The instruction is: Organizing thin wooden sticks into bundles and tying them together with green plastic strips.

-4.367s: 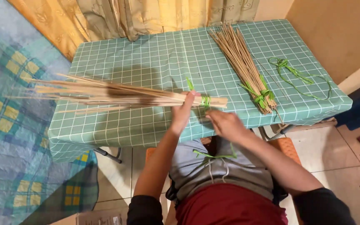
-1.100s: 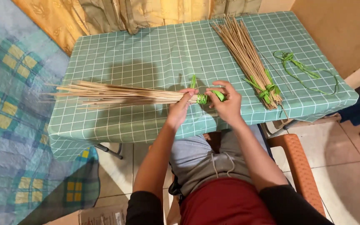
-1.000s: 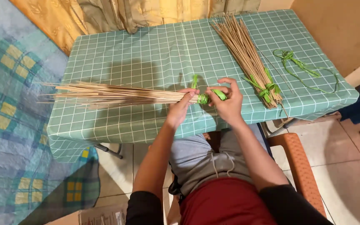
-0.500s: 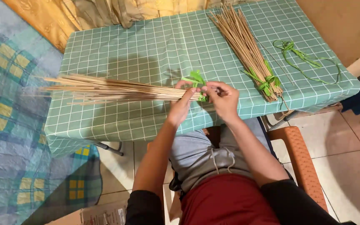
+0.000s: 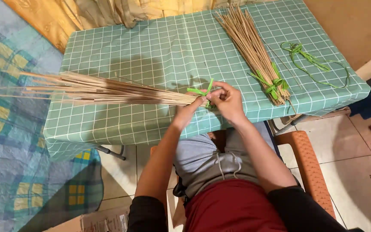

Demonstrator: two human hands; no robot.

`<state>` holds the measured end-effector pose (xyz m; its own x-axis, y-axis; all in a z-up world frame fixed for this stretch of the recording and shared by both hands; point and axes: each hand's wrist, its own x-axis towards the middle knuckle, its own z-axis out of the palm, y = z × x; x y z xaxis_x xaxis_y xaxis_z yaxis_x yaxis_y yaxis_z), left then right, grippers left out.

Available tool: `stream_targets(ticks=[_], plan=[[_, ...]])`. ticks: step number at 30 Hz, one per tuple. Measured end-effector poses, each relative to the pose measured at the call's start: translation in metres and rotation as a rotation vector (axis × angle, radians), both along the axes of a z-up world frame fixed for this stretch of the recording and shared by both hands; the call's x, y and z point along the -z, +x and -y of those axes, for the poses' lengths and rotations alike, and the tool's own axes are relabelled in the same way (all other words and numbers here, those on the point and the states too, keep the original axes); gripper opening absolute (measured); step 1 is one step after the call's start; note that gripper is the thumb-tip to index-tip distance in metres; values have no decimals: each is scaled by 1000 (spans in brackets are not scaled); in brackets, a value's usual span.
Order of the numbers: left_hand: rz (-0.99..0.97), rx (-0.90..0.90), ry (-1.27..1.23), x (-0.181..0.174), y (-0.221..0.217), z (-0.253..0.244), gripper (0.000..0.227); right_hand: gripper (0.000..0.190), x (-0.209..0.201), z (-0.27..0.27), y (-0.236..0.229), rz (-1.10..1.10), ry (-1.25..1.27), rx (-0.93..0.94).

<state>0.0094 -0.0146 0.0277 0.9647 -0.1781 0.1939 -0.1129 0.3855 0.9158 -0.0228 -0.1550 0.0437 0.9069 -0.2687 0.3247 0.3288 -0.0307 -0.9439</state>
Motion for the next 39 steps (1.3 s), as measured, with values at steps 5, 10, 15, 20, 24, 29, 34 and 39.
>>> stream_targets(ticks=[5,10,15,20,24,29,34,39], plan=[[-87,6,-52,-18,-9,-10,31,38,-9,0,-8,-4,-26,-57],[-128,10,-137,-14,-4,-11,22,22,-51,-8,-27,101,-125,-122],[-210,-23,-103,-13,-5,-6,32,30,-31,5,-16,231,-242,-264],[-204,-33,-113,-19,-8,-5,30,21,-33,6,-15,261,-315,-242],[-220,-8,-108,-17,-10,-5,26,26,-18,9,-12,77,-332,-80],[-264,14,46,-10,-5,-2,50,28,-21,14,-12,237,-680,116],[-263,98,125,31,11,14,72,33,-7,13,-11,193,-948,216],[-298,153,61,51,24,5,81,25,-2,14,-4,85,-792,125]])
